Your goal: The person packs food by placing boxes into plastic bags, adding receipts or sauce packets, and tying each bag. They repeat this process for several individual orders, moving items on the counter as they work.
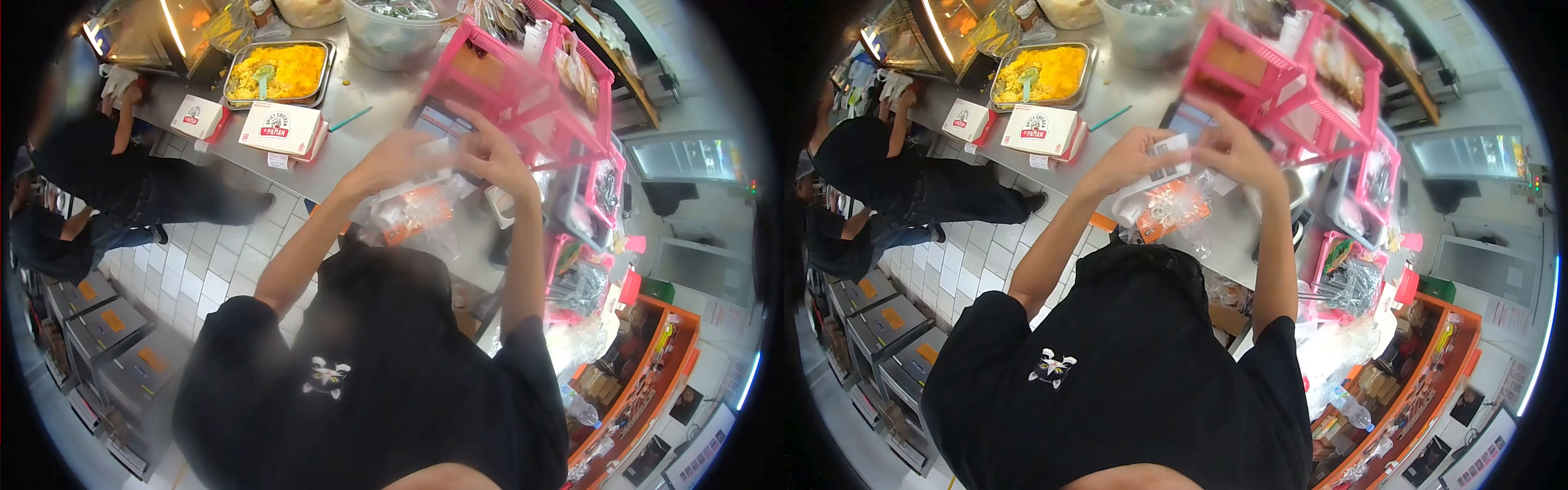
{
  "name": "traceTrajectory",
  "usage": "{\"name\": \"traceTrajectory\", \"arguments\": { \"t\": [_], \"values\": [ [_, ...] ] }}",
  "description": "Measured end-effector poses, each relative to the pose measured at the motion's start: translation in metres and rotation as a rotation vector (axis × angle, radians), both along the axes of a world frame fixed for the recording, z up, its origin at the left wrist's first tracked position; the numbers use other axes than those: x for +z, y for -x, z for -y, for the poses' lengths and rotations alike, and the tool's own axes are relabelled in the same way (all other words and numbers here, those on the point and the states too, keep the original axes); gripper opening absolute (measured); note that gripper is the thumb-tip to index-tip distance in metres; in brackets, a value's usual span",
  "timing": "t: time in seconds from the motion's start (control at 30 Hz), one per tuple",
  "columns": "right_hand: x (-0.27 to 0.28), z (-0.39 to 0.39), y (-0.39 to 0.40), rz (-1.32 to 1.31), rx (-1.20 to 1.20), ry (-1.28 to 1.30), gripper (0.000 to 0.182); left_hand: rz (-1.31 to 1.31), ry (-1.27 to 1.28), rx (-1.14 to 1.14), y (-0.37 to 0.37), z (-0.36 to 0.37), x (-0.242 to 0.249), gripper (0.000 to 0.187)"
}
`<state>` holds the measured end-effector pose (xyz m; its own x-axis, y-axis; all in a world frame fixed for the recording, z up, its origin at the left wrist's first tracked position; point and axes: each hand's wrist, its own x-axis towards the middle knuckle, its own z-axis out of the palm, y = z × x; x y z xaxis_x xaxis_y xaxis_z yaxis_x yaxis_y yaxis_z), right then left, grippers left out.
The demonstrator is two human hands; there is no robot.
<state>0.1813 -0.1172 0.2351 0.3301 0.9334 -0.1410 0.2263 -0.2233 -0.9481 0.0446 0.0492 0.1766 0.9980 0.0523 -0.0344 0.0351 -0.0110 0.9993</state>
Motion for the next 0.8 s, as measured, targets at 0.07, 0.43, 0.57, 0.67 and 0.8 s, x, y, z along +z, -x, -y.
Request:
{"name": "traceTrajectory", "arguments": {
  "t": [0.07, 0.43, 0.57, 0.67, 0.8],
  "values": [
    [0.008, 0.0, 0.001, 0.157, 0.042, 0.076, 0.071, 0.019, -0.008, -0.027, 0.002, -0.002, -0.009, 0.028],
    [-0.135, -0.027, -0.076, 1.068, 0.084, 0.61, 0.021, -0.313, -0.315, -0.137, 0.017, -0.055, -0.14, 0.038],
    [-0.186, 0.009, -0.057, 0.936, 0.057, 0.676, 0.023, -0.531, 0.009, -0.162, 0.07, -0.04, -0.139, 0.043],
    [-0.231, 0.034, -0.044, 1.073, -0.051, 0.497, 0.02, -0.698, -0.001, -0.212, 0.094, -0.032, -0.17, 0.039],
    [-0.249, 0.03, -0.022, 0.992, -0.127, 0.625, 0.022, -0.598, 0.046, -0.159, 0.102, -0.022, -0.208, 0.031]
  ]
}}
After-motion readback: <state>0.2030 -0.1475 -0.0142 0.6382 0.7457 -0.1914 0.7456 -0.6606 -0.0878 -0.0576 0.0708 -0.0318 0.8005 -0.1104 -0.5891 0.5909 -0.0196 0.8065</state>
